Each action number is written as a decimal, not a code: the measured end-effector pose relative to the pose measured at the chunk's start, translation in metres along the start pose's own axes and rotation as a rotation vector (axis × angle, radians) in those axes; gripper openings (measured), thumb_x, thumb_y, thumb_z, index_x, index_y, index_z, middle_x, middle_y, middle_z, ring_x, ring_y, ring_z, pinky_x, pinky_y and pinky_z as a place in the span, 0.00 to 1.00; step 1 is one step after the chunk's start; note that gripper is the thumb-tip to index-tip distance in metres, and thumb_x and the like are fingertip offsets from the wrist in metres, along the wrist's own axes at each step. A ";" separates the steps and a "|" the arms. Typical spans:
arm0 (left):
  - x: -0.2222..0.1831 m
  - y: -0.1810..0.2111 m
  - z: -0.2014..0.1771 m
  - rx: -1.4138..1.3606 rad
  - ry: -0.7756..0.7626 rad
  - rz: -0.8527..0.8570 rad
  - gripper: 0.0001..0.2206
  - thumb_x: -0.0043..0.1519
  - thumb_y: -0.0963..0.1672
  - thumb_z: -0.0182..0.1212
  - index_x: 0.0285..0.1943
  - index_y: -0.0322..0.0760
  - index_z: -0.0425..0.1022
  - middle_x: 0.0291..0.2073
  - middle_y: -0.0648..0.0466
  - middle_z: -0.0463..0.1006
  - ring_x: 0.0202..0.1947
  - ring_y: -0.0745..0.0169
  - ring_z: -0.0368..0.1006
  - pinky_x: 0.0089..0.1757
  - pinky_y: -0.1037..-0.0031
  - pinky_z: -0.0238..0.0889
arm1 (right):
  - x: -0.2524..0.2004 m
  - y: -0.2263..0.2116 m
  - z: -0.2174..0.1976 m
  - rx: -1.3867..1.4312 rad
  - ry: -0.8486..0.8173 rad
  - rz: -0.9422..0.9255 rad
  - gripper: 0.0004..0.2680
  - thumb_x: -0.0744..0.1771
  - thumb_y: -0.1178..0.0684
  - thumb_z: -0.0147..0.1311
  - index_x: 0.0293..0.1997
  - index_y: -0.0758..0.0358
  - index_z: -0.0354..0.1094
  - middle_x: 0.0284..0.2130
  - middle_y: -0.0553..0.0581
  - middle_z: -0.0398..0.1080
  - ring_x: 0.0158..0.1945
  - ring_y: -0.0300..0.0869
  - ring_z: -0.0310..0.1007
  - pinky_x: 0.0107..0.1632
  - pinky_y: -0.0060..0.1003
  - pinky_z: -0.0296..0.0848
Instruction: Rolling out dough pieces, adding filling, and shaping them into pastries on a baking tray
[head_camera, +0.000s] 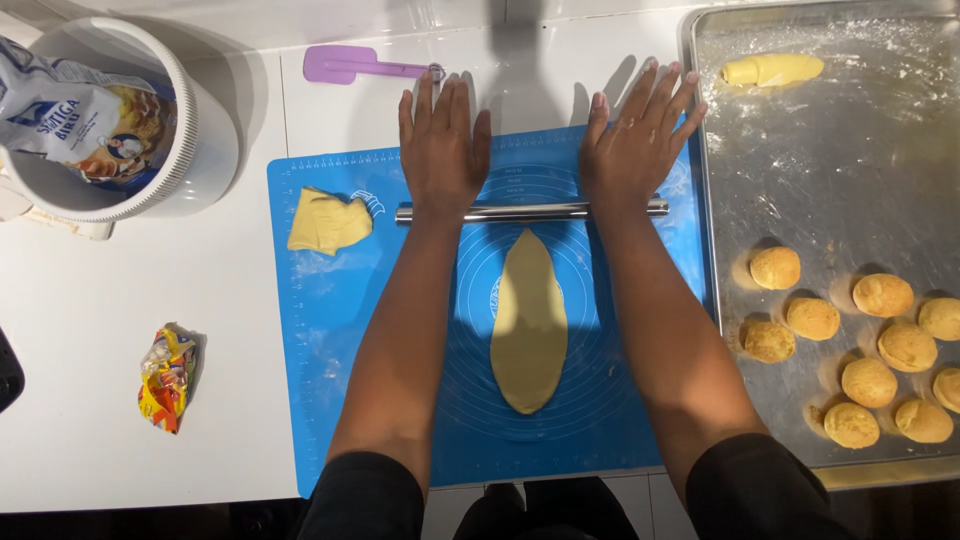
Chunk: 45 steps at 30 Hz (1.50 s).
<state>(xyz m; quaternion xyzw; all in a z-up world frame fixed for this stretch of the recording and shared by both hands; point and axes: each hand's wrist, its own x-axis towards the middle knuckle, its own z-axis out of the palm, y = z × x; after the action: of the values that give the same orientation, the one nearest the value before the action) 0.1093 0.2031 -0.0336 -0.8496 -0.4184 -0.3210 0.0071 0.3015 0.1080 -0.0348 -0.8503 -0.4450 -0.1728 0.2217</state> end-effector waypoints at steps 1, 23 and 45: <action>0.003 0.001 -0.005 0.003 0.001 -0.001 0.22 0.75 0.50 0.41 0.66 0.31 0.71 0.61 0.42 0.77 0.69 0.39 0.61 0.66 0.49 0.47 | 0.005 0.002 0.001 0.003 0.000 -0.002 0.23 0.76 0.41 0.40 0.74 0.73 0.53 0.71 0.76 0.52 0.75 0.64 0.40 0.74 0.66 0.38; -0.252 0.027 -0.134 -0.089 -0.147 0.240 0.13 0.70 0.48 0.54 0.59 0.44 0.78 0.41 0.52 0.76 0.47 0.50 0.75 0.51 0.58 0.67 | -0.241 0.065 -0.161 0.218 -0.051 -0.483 0.09 0.70 0.47 0.53 0.49 0.53 0.78 0.39 0.53 0.73 0.44 0.47 0.76 0.51 0.47 0.74; -0.149 0.037 -0.056 -0.081 -0.294 -0.053 0.34 0.68 0.56 0.51 0.79 0.33 0.55 0.75 0.40 0.59 0.76 0.38 0.50 0.70 0.46 0.45 | -0.145 0.029 -0.080 0.015 0.087 -0.305 0.25 0.75 0.39 0.35 0.76 0.70 0.53 0.75 0.67 0.48 0.77 0.60 0.43 0.75 0.59 0.42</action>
<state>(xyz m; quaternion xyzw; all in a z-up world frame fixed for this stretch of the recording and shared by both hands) 0.0390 0.0580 -0.0620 -0.8757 -0.4241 -0.2095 -0.0969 0.2392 -0.0482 -0.0449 -0.7627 -0.5603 -0.2377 0.2185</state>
